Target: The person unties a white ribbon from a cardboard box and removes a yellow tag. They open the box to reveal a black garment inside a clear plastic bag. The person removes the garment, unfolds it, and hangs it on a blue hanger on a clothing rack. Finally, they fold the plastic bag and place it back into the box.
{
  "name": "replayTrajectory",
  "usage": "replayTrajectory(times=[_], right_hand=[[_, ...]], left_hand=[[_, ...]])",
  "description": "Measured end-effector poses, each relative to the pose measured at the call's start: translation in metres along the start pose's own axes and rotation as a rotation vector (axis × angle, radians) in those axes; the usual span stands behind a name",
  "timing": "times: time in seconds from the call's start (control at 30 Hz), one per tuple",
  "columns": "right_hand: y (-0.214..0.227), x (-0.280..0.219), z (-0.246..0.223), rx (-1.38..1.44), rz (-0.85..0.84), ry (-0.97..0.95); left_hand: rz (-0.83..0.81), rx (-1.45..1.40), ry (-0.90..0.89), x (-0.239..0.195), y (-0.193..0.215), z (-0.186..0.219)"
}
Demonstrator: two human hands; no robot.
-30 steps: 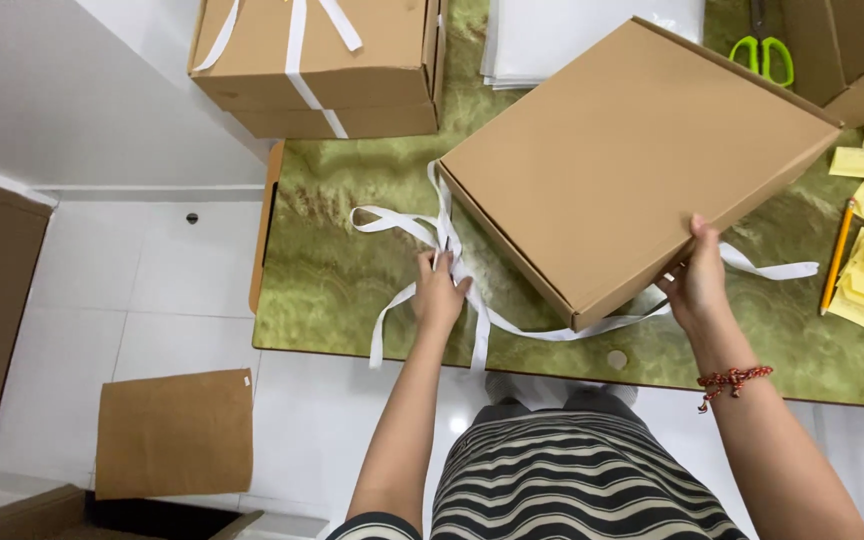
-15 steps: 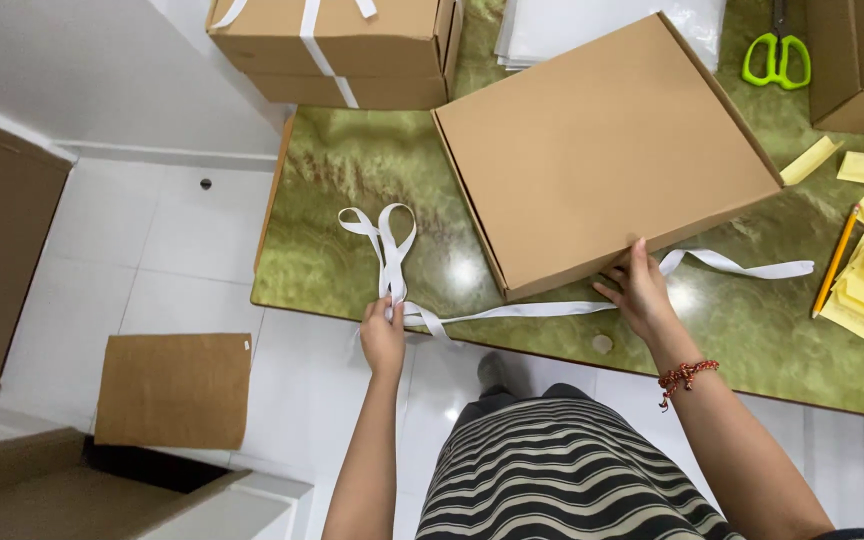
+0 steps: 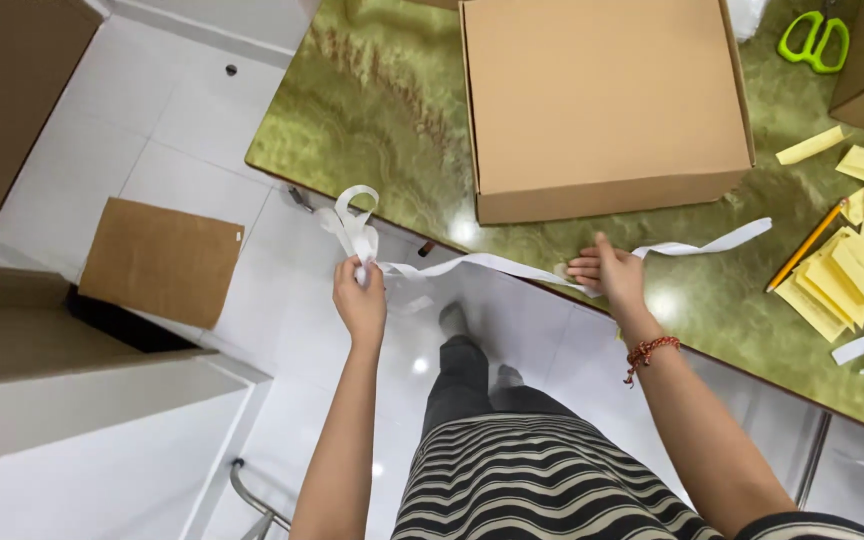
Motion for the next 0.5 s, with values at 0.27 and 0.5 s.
replayTrajectory(times=[0.27,0.5], right_hand=[[-0.074,-0.075,0.097,-0.263,-0.258,-0.011],[-0.147,-0.115,0.092,-0.419,-0.463,-0.038]], left_hand=[[0.044,-0.037,0.040,-0.041,0.054,-0.005],[-0.023,-0.088,-0.008,-0.019,0.124,0.019]])
Point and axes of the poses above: each hand's wrist, its own x-axis towards the middle knuckle, its own y-axis out of the back of the hand, z = x × y, the point moved 8 cm from there along x, towards the middle knuckle, and after that the axes turned 1 degree about -y, right-handed, at the moved point
